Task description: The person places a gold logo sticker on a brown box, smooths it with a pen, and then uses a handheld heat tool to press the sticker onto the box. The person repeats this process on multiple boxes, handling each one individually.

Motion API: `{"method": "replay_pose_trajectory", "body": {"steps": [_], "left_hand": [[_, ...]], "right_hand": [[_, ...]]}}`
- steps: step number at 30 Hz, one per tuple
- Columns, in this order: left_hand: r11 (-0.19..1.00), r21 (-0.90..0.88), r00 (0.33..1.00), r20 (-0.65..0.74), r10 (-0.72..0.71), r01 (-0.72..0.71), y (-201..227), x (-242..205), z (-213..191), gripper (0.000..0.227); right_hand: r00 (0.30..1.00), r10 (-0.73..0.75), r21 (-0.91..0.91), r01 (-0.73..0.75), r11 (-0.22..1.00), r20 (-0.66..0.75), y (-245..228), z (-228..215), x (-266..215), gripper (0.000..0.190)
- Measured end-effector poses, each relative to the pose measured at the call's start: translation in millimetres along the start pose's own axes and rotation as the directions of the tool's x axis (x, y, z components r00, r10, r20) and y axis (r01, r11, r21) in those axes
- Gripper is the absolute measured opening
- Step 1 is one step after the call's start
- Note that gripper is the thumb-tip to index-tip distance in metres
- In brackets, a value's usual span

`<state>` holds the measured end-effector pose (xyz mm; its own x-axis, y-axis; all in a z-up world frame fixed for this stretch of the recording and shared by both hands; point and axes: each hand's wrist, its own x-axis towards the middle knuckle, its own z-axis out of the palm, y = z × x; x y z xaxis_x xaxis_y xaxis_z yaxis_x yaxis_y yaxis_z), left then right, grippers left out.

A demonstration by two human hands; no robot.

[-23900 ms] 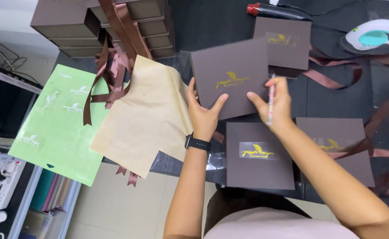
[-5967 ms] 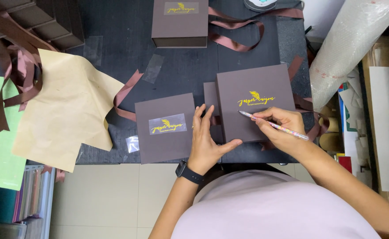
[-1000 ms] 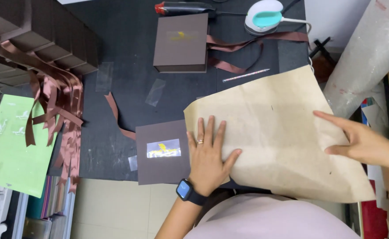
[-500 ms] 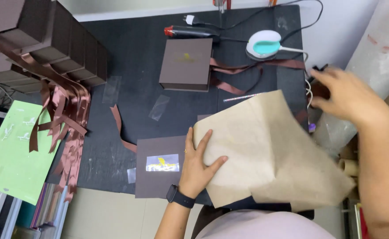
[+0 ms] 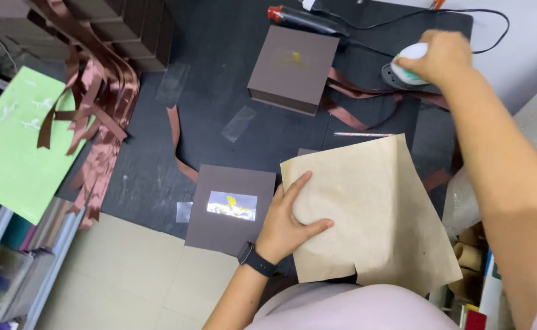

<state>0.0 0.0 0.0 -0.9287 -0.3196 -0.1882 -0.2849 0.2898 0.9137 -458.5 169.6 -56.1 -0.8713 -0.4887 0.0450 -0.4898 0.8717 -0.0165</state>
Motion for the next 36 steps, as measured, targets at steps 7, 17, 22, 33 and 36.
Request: {"method": "replay_pose_trajectory", "body": {"steps": [7,17,22,33,36], "left_hand": [[1.000,-0.020,1.000,-0.007,-0.019,0.019,-10,2,3,0.095],[0.978,-0.205,0.997,0.071,-0.024,0.038,-19,4,1,0.114],[0.973,-0.231,0.998,0.055,-0.011,0.023,-23,6,3,0.117],[0.968,-0.247,0.997,0.080,-0.019,0.038,-19,3,-2,0.114],[0.967,-0.249,0.996,0.082,-0.026,0.046,-18,4,-2,0.114]], "right_hand": [[0.994,-0.098,0.129,0.091,0.987,0.049,-106,-136,-182,0.049],[0.940,-0.289,0.100,0.310,0.945,-0.180,-160,-80,-270,0.053],[0.949,-0.273,0.106,0.291,0.951,-0.155,-176,-86,-291,0.049],[0.948,-0.225,0.058,0.244,0.968,-0.224,-169,-84,-289,0.051],[0.965,-0.173,0.055,0.187,0.981,-0.195,-145,-90,-292,0.049]]}}
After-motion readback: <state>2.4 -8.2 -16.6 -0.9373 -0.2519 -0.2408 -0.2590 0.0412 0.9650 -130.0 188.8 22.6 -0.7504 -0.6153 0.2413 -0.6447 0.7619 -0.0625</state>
